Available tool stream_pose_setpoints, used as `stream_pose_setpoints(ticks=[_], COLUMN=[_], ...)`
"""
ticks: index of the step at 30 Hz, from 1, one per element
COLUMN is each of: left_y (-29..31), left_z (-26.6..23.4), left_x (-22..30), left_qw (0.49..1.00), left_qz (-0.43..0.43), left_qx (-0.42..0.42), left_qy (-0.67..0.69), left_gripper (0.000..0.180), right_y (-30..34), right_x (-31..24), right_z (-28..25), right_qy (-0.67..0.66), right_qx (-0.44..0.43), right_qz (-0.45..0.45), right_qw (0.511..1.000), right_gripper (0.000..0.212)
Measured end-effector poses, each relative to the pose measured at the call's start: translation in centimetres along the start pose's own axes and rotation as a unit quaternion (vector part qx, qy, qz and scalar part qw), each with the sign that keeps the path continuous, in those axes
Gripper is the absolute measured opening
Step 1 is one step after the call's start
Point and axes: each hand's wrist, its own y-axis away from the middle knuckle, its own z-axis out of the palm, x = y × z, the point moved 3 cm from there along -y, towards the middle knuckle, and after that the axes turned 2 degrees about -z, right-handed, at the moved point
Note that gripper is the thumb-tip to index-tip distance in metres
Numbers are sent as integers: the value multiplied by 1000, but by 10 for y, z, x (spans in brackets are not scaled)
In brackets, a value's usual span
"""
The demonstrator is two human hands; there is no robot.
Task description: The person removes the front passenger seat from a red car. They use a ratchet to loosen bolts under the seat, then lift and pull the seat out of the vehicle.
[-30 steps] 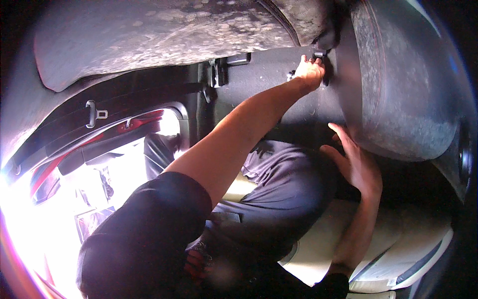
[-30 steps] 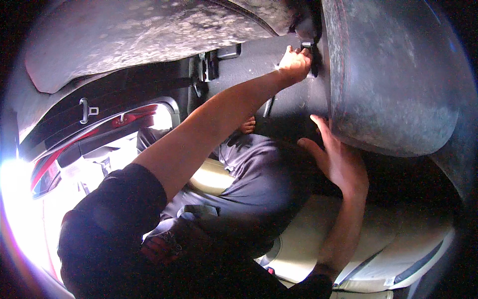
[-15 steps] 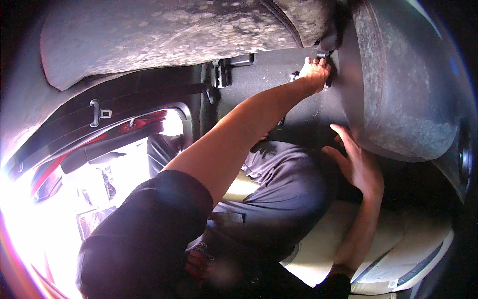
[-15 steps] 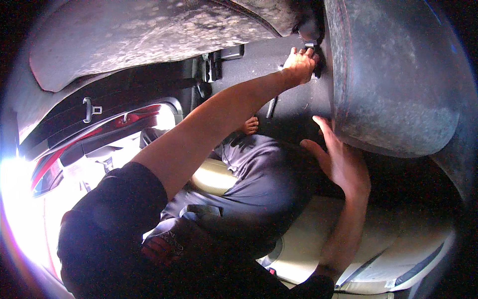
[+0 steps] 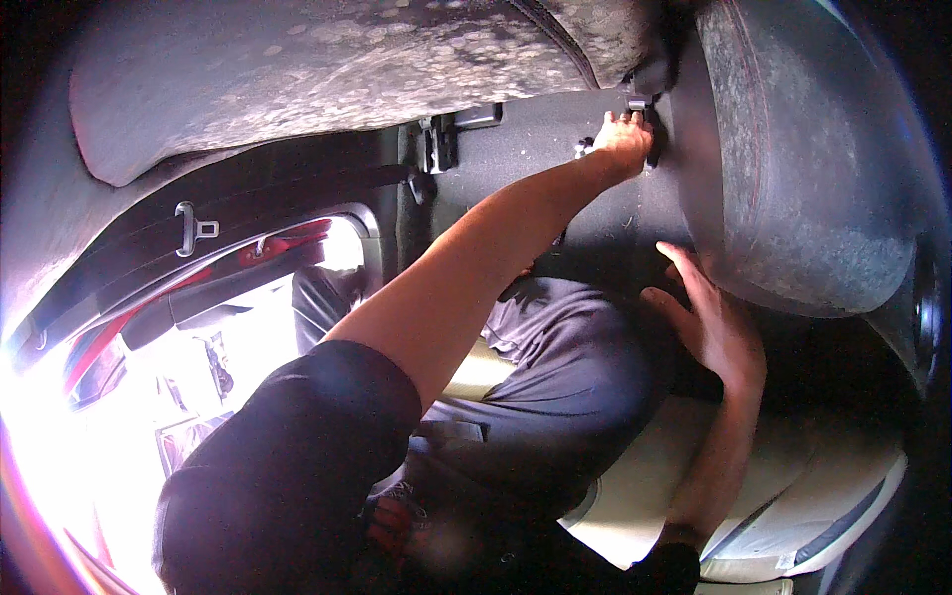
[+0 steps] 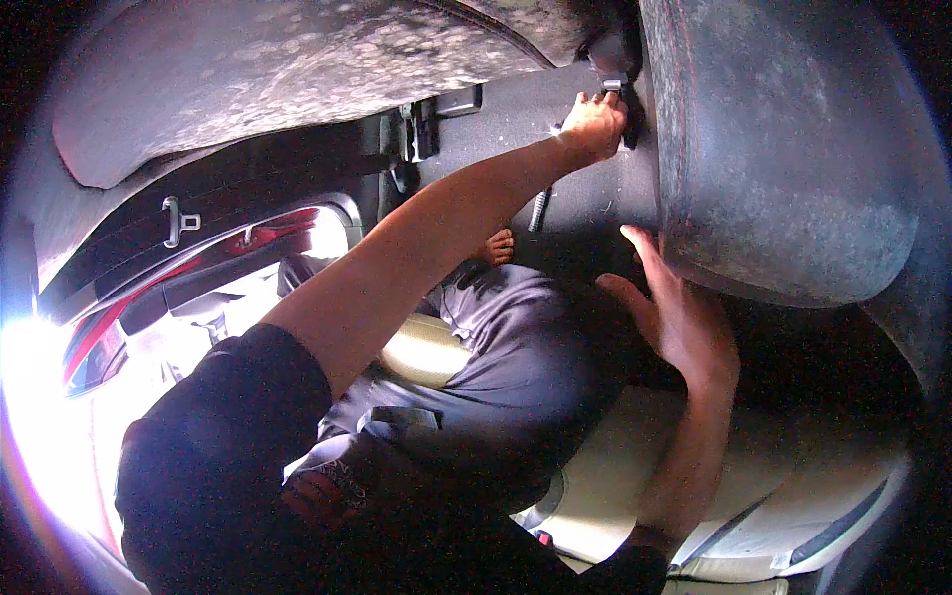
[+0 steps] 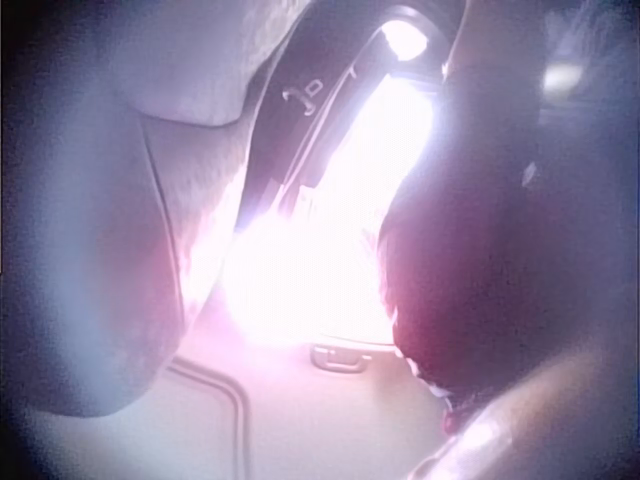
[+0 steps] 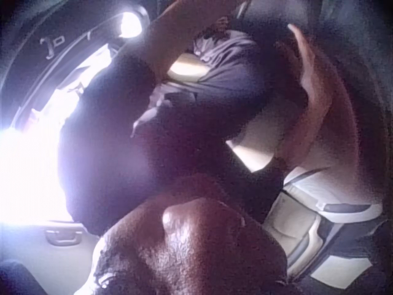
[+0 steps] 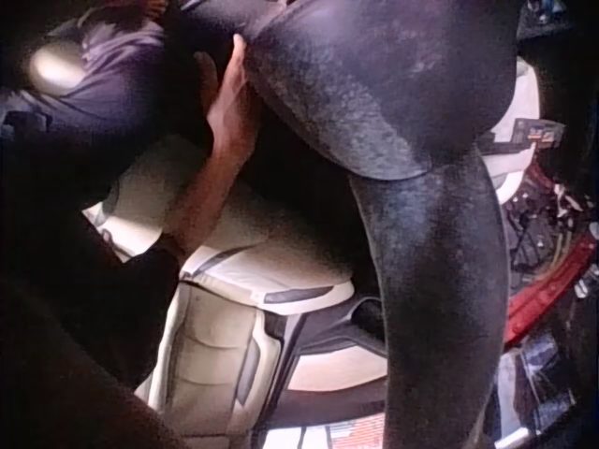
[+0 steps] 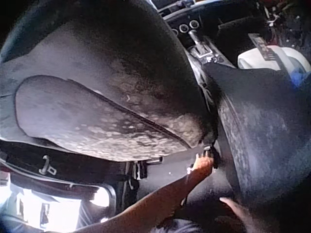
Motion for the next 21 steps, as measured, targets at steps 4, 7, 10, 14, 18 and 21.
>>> stream_pose_setpoints(ticks=[4,7,10,14,18,21], left_y=[-3,2,6,-1,0,-3], left_z=[-7,-7,0,0,-2,-3], left_x=[-2,-2,-2,-6,-5,-5], left_qw=[997,1000,999,999,999,999], left_qz=[36,15,-17,21,-6,1], left_qx=[-67,-8,44,5,26,-16], left_qy=[-13,-2,25,49,31,45], left_gripper=[32,29,28,28,26,32], right_y=[1,0,0,2,-1,-1], right_x=[2,3,4,6,3,-1], right_z=[0,1,2,4,0,-1], right_qy=[18,46,22,15,12,9], right_qx=[13,9,4,21,-13,-32], right_qz=[-24,-27,-6,-22,3,23], right_qw=[999,999,1000,999,1000,999], right_gripper=[56,57,59,58,58,59])
